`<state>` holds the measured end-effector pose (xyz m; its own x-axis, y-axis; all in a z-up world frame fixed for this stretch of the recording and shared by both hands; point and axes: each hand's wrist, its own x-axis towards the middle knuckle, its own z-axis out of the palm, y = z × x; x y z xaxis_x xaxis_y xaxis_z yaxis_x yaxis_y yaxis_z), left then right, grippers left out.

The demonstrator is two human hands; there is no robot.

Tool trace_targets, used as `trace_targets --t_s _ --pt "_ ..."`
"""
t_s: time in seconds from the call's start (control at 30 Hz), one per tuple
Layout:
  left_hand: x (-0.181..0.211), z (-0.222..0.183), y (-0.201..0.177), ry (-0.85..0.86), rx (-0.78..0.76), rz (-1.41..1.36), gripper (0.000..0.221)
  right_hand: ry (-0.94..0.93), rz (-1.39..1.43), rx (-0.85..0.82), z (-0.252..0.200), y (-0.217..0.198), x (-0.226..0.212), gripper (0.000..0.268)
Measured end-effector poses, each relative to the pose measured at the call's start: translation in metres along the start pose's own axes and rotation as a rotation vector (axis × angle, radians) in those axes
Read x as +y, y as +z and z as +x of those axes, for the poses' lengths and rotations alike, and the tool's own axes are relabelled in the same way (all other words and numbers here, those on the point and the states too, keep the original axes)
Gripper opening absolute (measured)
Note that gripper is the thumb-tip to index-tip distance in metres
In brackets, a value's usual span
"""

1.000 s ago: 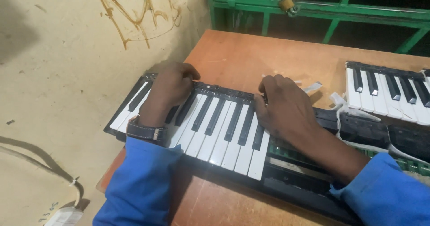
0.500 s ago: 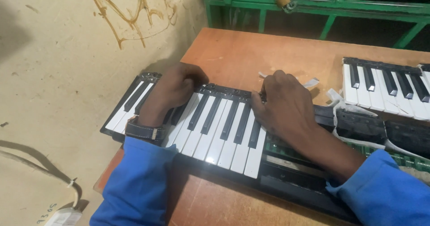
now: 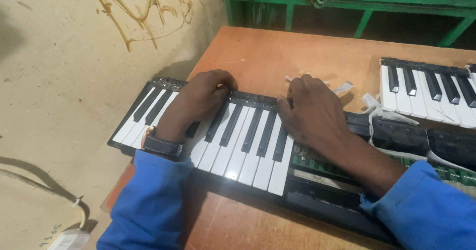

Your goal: Removing key blocks and internal contact strips from an electronic keyboard during disassembly.

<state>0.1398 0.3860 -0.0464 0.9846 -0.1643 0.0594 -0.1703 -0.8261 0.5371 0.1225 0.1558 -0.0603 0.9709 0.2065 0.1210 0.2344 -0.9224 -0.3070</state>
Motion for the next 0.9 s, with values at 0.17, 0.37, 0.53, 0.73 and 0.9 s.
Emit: trace_targets --t_s 0.17,0.37,0.53,0.73,0.9 --pt "-0.0019 0.0047 0.0067 0.004 0.007 0.028 0.028 0.014 0.023 -0.006 -0.0043 -0.0055 -0.0045 0.033" --pt "-0.0032 0.0051 0.0074 0.033 0.011 0.028 0.025 0.009 0.084 0.030 -0.0050 -0.0026 -0.0021 0.032" --pt "-0.0055 0.0061 0.0091 0.055 0.037 0.026 0.026 0.017 0.152 0.047 -0.0084 -0.0063 -0.0028 0.034" --pt "-0.0017 0.0019 0.0074 0.113 0.063 0.001 0.027 0.027 0.165 -0.011 -0.0099 -0.0081 -0.0054 0.039" --pt "-0.0068 0.0029 0.0070 0.166 0.111 0.000 0.032 0.004 0.176 -0.011 -0.0091 -0.0100 -0.0061 0.043"
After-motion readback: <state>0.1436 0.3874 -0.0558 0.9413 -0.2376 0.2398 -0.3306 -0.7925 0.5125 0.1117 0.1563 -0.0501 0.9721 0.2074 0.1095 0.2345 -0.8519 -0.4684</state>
